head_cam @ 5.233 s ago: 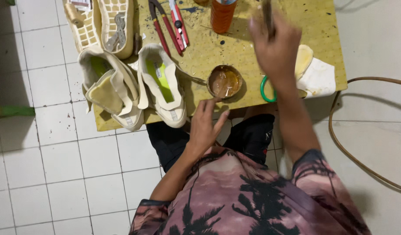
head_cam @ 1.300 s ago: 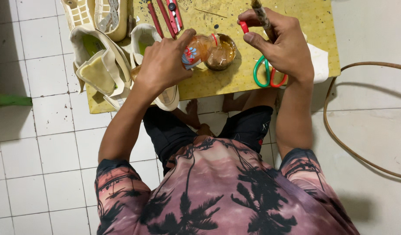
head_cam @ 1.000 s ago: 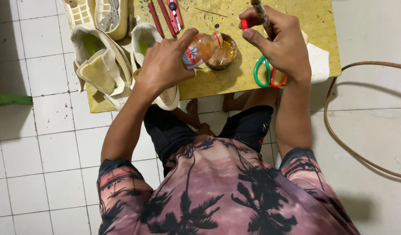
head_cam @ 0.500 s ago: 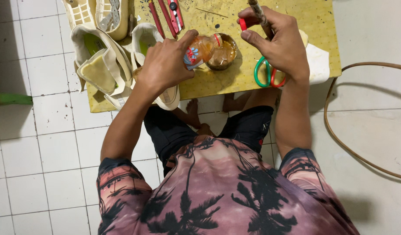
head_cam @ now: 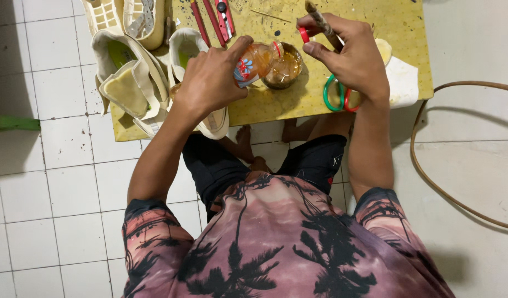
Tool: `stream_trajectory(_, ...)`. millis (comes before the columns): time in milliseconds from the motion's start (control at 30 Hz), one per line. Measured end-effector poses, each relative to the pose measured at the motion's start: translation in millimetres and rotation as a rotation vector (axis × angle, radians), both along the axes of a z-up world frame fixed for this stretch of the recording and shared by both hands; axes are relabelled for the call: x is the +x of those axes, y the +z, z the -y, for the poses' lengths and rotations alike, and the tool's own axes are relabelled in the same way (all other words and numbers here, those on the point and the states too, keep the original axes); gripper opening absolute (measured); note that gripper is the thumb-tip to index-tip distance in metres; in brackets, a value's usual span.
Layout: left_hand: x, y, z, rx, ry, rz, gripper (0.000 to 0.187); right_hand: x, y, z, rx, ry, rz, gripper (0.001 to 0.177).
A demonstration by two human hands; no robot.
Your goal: The person trims excess material from a white shoe using scissors, then applies a liquid substance to the shoe's interior with a brush. The person handles the shoe, scissors, and brush throughout the process.
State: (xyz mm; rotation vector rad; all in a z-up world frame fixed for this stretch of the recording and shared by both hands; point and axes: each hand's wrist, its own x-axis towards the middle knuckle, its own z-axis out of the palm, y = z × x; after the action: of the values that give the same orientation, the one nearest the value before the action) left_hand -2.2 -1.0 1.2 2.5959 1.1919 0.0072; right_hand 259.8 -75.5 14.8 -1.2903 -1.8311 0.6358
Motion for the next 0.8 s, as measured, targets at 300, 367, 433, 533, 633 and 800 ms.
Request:
stream_trajectory(300,-1,6,2,-0.014,-0.006,0.045,0.085,5,-13,-12,0.058,0.010,0.040,0.025)
stream_trajectory(367,0,10,3,-0.028,0.005,0.064,0.082,7,-16,-16,0.060,0.086,0.006,0.028)
stream_trajectory(433,0,10,3,-0.038,0.007,0.068,0.085,11,-22,-19,0.032,0.066,0.010,0.031)
stream_trajectory(533,0,12,3,-0.048,0.004,0.075,0.087,13,-26,-23,-0.003,0.053,0.006,0.031)
stream_trajectory(633,0,11,4,-0.050,-0.011,0.098,0.087,13,-28,-25,-0.004,0.080,-0.008,0.027)
stream_trajectory(800,2,13,2,-0.026,-0.026,0.148,0.087,11,-22,-31,0.085,0.148,0.037,0.032)
